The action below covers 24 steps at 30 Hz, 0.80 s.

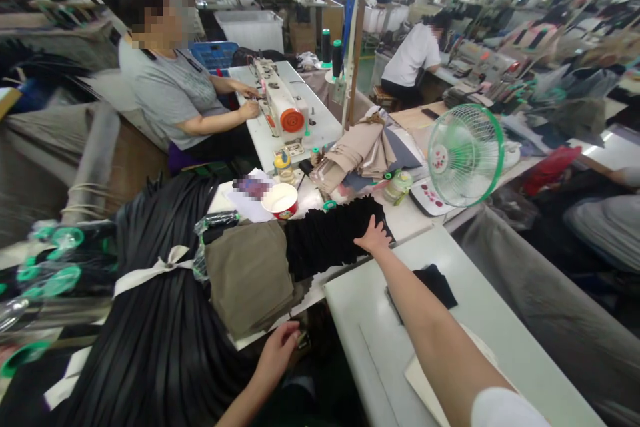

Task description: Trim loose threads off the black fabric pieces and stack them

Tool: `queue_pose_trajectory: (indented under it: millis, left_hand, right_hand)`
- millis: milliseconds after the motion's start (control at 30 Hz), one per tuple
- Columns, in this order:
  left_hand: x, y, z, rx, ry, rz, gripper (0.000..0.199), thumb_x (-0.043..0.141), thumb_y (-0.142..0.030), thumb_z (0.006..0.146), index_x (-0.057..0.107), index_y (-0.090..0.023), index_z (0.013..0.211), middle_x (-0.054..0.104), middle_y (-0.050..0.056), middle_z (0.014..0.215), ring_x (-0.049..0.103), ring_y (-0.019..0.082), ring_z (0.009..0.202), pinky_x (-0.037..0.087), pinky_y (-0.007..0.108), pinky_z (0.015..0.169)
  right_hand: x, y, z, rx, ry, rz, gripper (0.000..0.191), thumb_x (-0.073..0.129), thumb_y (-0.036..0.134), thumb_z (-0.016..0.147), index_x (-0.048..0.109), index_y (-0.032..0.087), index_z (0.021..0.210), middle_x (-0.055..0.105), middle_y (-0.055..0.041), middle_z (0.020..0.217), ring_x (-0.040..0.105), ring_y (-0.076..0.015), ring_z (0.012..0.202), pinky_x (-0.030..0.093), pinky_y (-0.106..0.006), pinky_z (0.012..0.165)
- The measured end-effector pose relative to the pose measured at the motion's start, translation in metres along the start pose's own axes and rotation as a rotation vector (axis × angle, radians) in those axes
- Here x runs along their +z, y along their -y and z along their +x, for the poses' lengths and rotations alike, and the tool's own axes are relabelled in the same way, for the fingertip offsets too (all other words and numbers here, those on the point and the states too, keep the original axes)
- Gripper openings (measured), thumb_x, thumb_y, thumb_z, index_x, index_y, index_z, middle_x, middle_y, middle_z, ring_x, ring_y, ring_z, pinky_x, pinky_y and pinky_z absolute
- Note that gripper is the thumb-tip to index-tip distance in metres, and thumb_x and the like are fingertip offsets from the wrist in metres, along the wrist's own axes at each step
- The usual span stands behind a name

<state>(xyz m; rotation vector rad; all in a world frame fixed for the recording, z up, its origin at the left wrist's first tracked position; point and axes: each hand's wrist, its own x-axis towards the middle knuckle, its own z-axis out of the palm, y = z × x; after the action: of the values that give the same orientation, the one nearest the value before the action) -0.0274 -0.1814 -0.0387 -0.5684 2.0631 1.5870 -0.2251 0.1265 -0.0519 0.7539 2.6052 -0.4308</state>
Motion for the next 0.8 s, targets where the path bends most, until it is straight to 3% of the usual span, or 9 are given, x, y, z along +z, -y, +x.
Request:
queue_pose_trajectory:
  millis: [133, 267, 367, 467, 533, 633, 733, 800]
  left_hand:
    - [0.01, -0.006, 0.005, 0.043, 0.058, 0.004, 0.038, 0.07, -0.05, 0.062, 0.071, -0.018, 0.082, 0.071, 0.006, 0.076, 0.068, 0.027, 0.079, 0.055, 0.04, 0.077]
    - [0.009, -0.003, 0.006, 0.03, 0.073, 0.019, 0.035, 0.068, -0.047, 0.063, 0.071, -0.016, 0.082, 0.07, 0.007, 0.077, 0.067, 0.027, 0.079, 0.054, 0.04, 0.076]
    - [0.009, -0.003, 0.006, 0.024, 0.079, 0.02, 0.034, 0.07, -0.045, 0.064, 0.071, -0.016, 0.082, 0.07, 0.007, 0.077, 0.066, 0.025, 0.077, 0.053, 0.04, 0.077]
    - [0.018, -0.016, 0.008, 0.036, 0.097, -0.016, 0.033, 0.072, -0.044, 0.064, 0.071, -0.017, 0.082, 0.071, 0.007, 0.078, 0.066, 0.024, 0.076, 0.053, 0.039, 0.077]
    - [0.032, -0.036, 0.012, 0.055, 0.162, -0.032, 0.033, 0.073, -0.044, 0.066, 0.072, -0.018, 0.086, 0.072, 0.007, 0.082, 0.066, 0.024, 0.078, 0.054, 0.039, 0.078]
    - [0.065, -0.083, 0.022, 0.122, 0.277, -0.051, 0.035, 0.072, -0.043, 0.069, 0.072, -0.017, 0.093, 0.074, 0.01, 0.095, 0.067, 0.027, 0.089, 0.053, 0.041, 0.084]
    - [0.109, -0.139, 0.027, 0.161, 0.337, -0.204, 0.046, 0.077, -0.039, 0.069, 0.069, -0.017, 0.109, 0.066, 0.016, 0.126, 0.061, 0.03, 0.116, 0.047, 0.043, 0.101]
    - [0.136, -0.172, 0.021, 0.106, 0.385, -0.37, 0.054, 0.075, -0.041, 0.075, 0.062, -0.02, 0.123, 0.053, 0.015, 0.145, 0.052, 0.03, 0.13, 0.048, 0.043, 0.101]
  right_hand:
    - [-0.001, 0.004, -0.001, -0.026, -0.005, -0.026, 0.115, 0.074, 0.045, 0.07, 0.004, 0.017, 0.158, 0.027, -0.0277, 0.154, 0.041, -0.0433, 0.135, 0.034, -0.06, 0.103]
    - [-0.009, -0.002, -0.004, -0.082, -0.067, -0.017, 0.088, 0.058, 0.03, 0.083, 0.012, 0.012, 0.156, 0.049, -0.0247, 0.137, 0.059, -0.0338, 0.118, 0.045, -0.046, 0.095]
    - [-0.026, -0.012, 0.0, -0.104, -0.089, -0.011, 0.069, 0.051, 0.025, 0.086, 0.028, 0.015, 0.151, 0.059, -0.0194, 0.128, 0.066, -0.0294, 0.106, 0.048, -0.04, 0.089]
    - [-0.053, -0.024, 0.005, -0.118, -0.106, -0.014, 0.061, 0.052, 0.025, 0.086, 0.039, 0.018, 0.145, 0.066, -0.0147, 0.117, 0.068, -0.0282, 0.103, 0.049, -0.038, 0.087]
    - [-0.073, -0.031, 0.002, -0.127, -0.126, -0.022, 0.058, 0.054, 0.025, 0.085, 0.044, 0.018, 0.142, 0.069, -0.0135, 0.111, 0.068, -0.0287, 0.102, 0.049, -0.037, 0.086]
    - [-0.103, -0.039, -0.02, -0.135, -0.185, -0.035, 0.057, 0.055, 0.023, 0.083, 0.047, 0.018, 0.139, 0.07, -0.0141, 0.111, 0.068, -0.0302, 0.101, 0.048, -0.038, 0.086]
    - [-0.121, -0.043, -0.066, -0.133, -0.267, -0.037, 0.058, 0.053, 0.022, 0.084, 0.045, 0.02, 0.141, 0.068, -0.0144, 0.114, 0.069, -0.0296, 0.097, 0.049, -0.038, 0.083]
    - [-0.12, -0.046, -0.107, -0.136, -0.319, -0.029, 0.06, 0.052, 0.022, 0.085, 0.042, 0.022, 0.144, 0.066, -0.0138, 0.118, 0.069, -0.0281, 0.095, 0.05, -0.036, 0.081]
